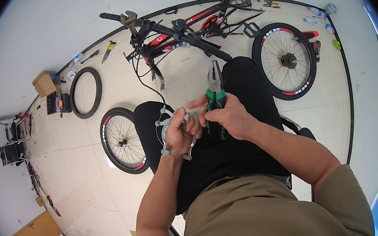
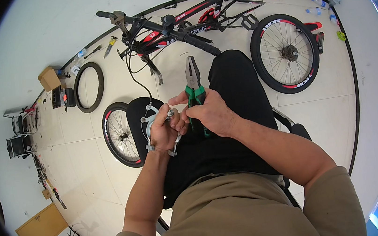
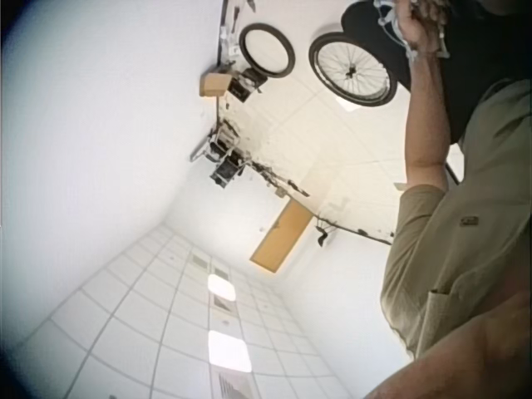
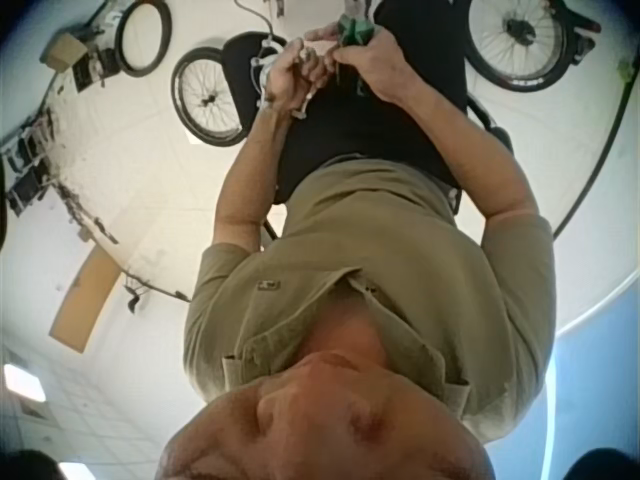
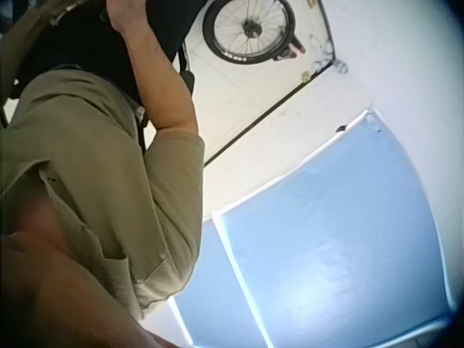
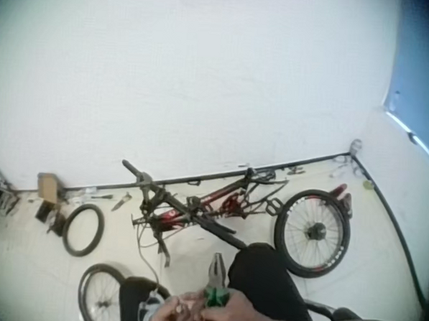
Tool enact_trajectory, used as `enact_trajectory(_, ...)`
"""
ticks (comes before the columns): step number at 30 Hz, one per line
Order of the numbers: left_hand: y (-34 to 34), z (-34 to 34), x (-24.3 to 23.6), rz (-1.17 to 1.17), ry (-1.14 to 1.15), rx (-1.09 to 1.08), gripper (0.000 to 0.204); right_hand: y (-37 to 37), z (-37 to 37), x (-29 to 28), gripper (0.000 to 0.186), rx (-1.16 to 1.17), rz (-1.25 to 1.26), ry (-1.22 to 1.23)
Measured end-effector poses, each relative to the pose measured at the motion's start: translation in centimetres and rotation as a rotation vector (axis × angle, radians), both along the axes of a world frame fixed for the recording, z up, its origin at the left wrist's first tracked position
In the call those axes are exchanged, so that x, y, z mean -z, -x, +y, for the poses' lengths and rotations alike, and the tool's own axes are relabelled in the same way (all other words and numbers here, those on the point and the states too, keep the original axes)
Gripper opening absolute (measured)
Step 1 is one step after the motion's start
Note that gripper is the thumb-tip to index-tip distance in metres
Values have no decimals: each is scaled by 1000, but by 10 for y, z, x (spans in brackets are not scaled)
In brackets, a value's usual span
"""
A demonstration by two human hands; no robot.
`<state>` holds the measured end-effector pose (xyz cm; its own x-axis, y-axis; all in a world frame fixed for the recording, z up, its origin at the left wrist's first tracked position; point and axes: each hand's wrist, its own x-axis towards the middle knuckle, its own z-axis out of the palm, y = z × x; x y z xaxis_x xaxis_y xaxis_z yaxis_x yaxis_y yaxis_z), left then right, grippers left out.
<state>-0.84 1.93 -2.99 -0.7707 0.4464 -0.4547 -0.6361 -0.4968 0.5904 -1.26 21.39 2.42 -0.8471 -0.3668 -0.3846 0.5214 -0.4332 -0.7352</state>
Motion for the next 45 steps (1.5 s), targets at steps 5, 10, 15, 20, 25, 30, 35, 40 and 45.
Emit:
enact_trajectory(5, 0, -2, 4, -36, 8, -13, 50, -1, 1, 9, 31, -21, 35, -54)
enact_trajectory(10, -1, -3, -3, -17, 24, 12, 55, -4, -2, -3, 35, -45, 28, 50)
enact_trajectory(15, -2, -8, -3, 7, -47, 37, 52, -7, -5, -13, 35, -83, -34, 172)
enact_trajectory(20, -3, -9, 2, -23, -43, -11, 44, -8, -6, -11, 35, -96, -30, 155)
enact_trajectory(25, -3, -6, -2, 3, -35, -20, 46, -8, -5, -1, 36, -104, 12, 140)
enact_trajectory(30, -2, -9, 5, -2, -127, 14, 48, -7, -7, -12, 37, -13, 1, 173)
enact_trajectory(35, 1, 2, -22, -53, 43, -24, 44, -8, -3, -6, 39, -91, 5, 171)
enact_trajectory(40, -5, -6, -1, -28, -64, -7, 52, -8, -5, -3, 40, -76, 22, 172)
enact_trajectory(45, 0, -1, -11, 10, -1, 9, 60, -7, -5, -7, 40, -87, 14, 173)
